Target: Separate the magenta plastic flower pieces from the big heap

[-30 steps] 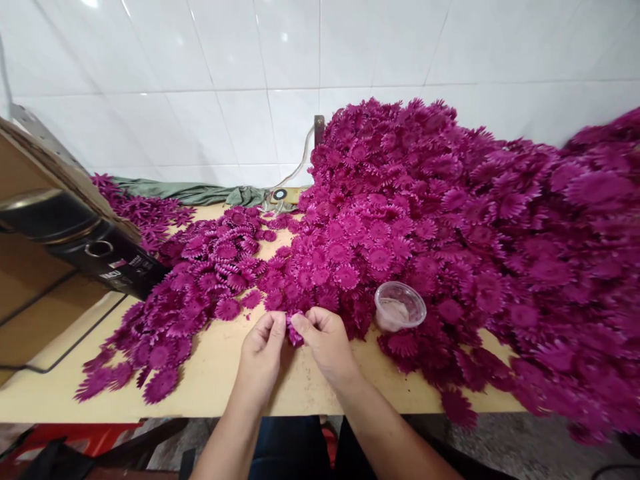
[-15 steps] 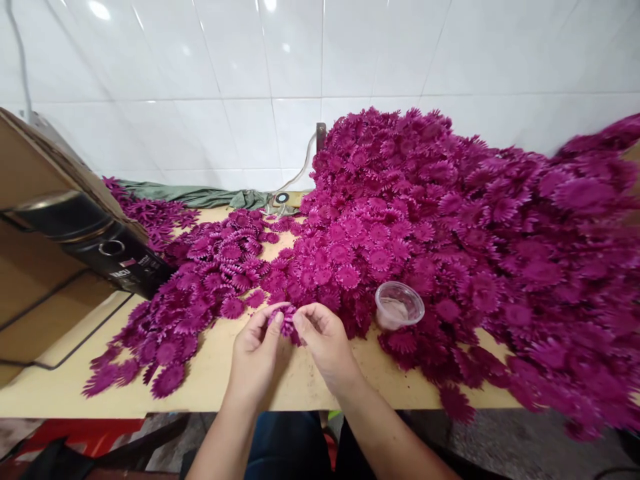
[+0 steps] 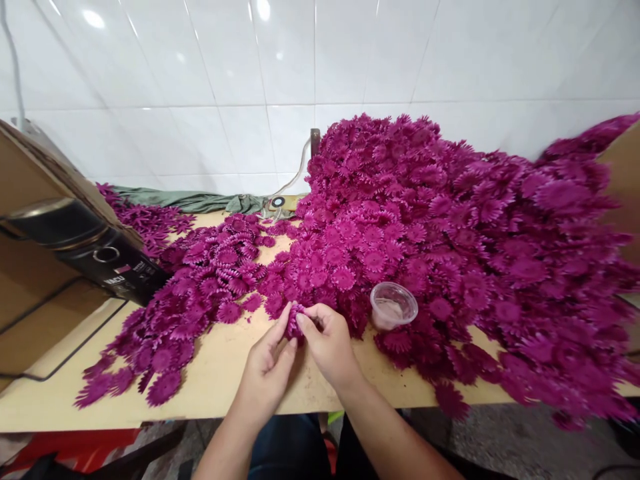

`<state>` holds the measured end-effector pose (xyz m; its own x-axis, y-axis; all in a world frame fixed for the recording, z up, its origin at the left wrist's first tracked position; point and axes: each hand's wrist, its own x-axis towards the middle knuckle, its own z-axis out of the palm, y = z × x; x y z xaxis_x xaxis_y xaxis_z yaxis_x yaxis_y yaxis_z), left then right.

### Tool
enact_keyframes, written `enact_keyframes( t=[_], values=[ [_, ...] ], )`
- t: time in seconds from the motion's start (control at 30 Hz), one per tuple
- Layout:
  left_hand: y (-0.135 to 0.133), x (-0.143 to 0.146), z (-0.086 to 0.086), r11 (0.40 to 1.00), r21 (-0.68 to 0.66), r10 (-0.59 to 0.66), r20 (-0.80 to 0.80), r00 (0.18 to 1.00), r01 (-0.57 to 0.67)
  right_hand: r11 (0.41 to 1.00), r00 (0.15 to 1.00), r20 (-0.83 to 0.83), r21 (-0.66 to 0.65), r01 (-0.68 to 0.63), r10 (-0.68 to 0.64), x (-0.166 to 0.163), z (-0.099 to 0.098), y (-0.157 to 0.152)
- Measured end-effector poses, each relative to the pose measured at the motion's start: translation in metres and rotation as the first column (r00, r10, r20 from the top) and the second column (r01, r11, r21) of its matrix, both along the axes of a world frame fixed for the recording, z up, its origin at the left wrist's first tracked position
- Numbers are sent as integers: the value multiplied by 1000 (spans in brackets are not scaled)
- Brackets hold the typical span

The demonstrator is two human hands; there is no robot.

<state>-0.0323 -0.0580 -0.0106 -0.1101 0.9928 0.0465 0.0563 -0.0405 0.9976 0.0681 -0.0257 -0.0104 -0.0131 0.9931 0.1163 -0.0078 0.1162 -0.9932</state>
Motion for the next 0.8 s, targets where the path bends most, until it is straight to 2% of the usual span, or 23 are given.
enact_keyframes(
  t=[0.1, 0.23, 0.33, 0.43, 0.57, 0.67, 0.8],
  values=[
    [1, 1, 5, 999, -34, 37, 54, 998, -35, 998, 992, 124, 52, 25, -31, 0, 0, -2],
    [3, 0, 5, 997, -38, 78, 94, 993, -74, 1000, 990, 142, 20, -1, -2, -1, 2, -2],
    [4, -2, 3, 996, -50, 83, 147, 986, -76, 999, 995, 92, -13, -46, 47, -2, 4, 1],
    [6, -4, 4, 994, -89, 83, 258, 963, -62, 994, 995, -30, -52, -93, 92, -3, 4, 3],
    [11, -6, 6, 978, -155, 191, 376, 907, -141, 986, 980, -143, -72, -150, 139, -5, 5, 2],
    [11, -9, 9, 973, -143, 218, 347, 912, -179, 981, 973, -169, -89, -172, 156, -6, 8, 2],
    [9, -11, 13, 989, -80, 142, 234, 962, -126, 969, 957, -214, -108, -224, 197, -6, 11, 4]
  ],
)
